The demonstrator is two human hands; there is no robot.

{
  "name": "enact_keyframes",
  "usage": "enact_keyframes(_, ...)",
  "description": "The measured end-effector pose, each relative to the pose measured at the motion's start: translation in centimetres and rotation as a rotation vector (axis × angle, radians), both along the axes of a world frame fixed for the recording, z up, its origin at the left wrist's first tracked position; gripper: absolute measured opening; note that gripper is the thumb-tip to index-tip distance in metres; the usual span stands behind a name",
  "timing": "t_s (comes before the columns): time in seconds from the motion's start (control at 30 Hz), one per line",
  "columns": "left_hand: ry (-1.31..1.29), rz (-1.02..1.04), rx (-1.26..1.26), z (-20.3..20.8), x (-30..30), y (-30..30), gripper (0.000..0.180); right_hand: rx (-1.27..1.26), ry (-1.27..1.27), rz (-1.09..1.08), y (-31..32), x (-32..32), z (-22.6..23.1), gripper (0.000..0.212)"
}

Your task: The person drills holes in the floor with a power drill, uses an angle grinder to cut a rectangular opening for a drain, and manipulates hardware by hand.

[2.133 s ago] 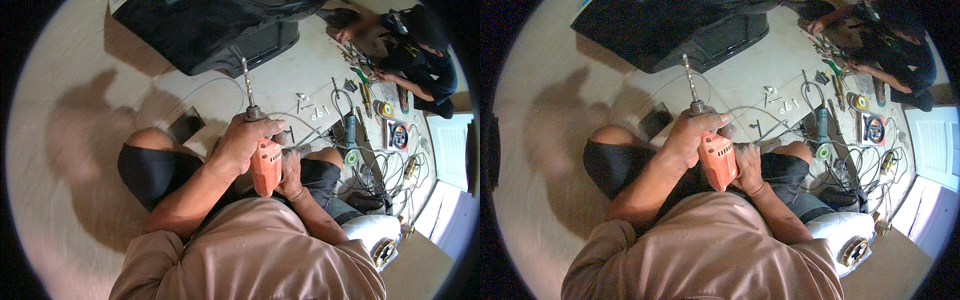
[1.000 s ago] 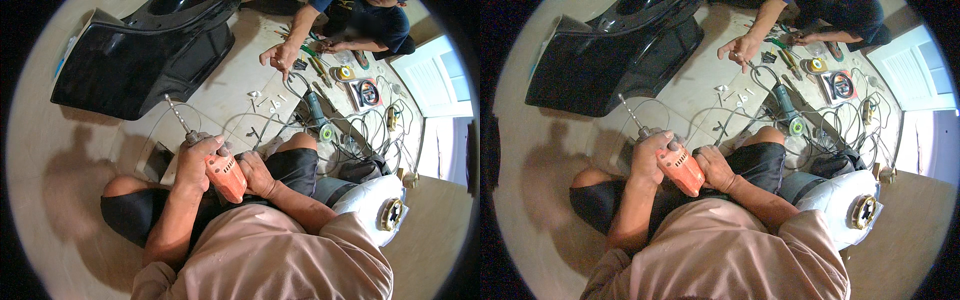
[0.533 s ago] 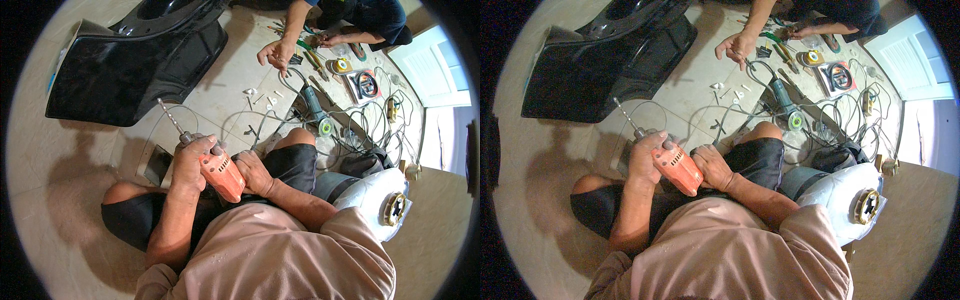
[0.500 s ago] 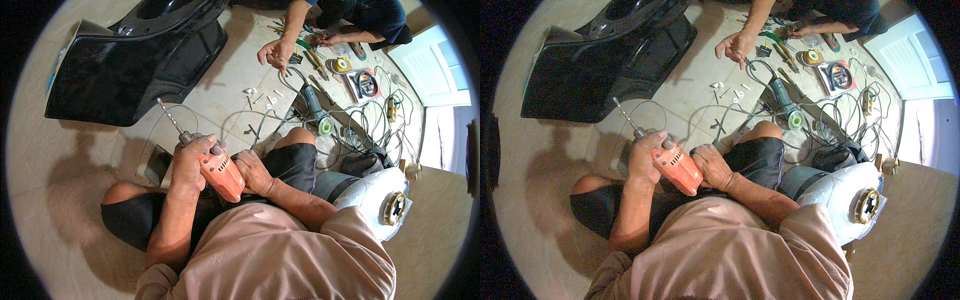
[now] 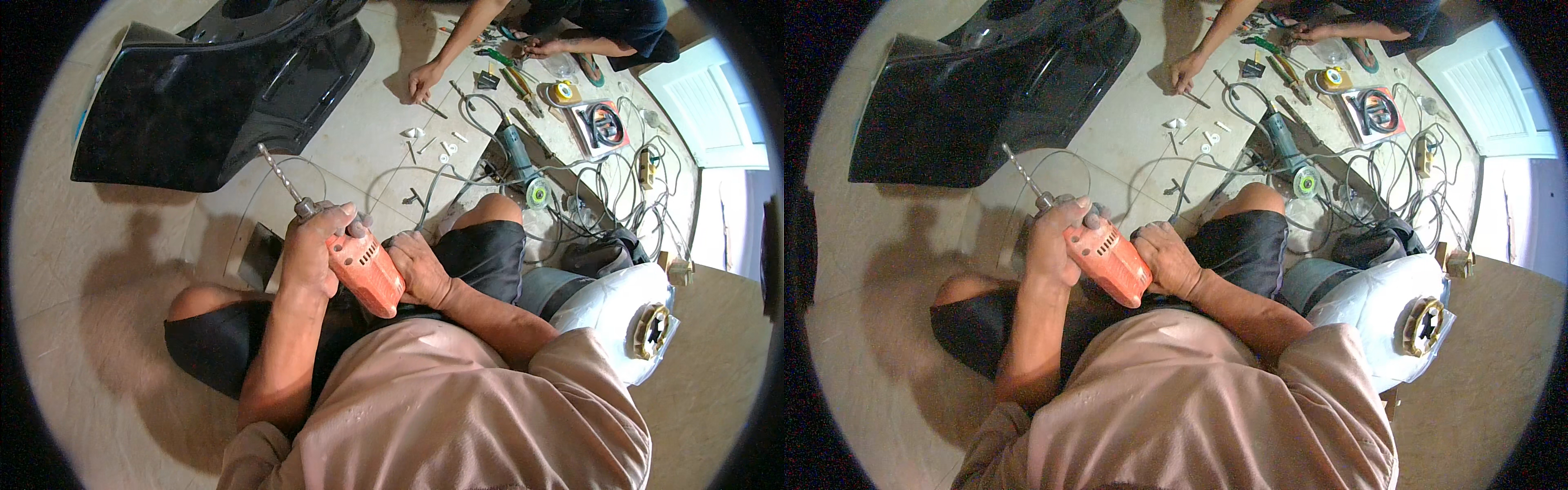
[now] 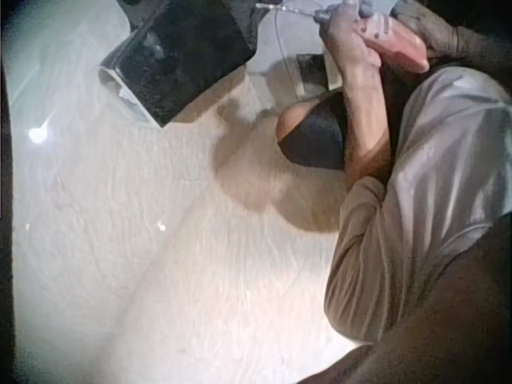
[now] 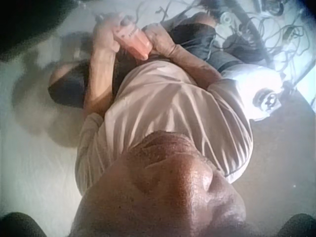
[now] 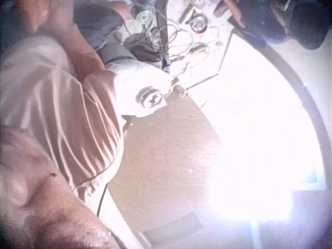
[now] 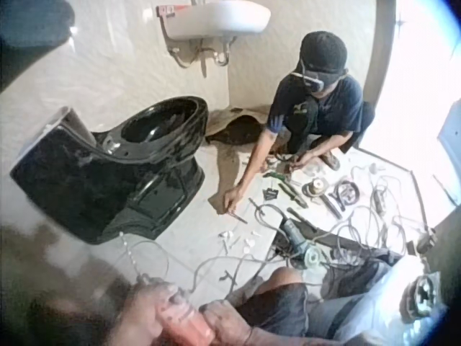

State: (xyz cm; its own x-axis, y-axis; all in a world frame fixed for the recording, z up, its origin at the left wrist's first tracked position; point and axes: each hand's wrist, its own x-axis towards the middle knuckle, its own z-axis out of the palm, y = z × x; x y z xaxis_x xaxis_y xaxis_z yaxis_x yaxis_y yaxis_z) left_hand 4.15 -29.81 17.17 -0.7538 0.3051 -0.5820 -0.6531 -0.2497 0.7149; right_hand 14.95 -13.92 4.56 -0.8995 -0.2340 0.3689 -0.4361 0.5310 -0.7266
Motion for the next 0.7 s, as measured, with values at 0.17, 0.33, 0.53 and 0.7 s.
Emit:
enact_keyframes(0.17, 0.009, 0.005, -0.005, 0.10, 0.09, 0.08, 0.012, -0.001, -0.011, -0.006, -0.24, 0.11, -0.20, 0.040)
enact_keyframes(0.33, 0.004, 0.029, -0.020, -0.01, 0.10, 0.01, 0.011, -0.025, -0.020, -0.016, -0.43, 0.13, -0.18, 0.039)
enact_keyframes(0.53, 0.011, -0.023, -0.016, -0.12, 0.15, -0.28, 0.014, -0.020, -0.012, -0.008, -0.43, 0.17, -0.19, 0.041)
enact_keyframes(0.7, 0.004, -0.022, 0.013, -0.24, 0.09, -0.28, 0.013, 0.019, -0.011, -0.009, -0.48, 0.21, -0.36, 0.041)
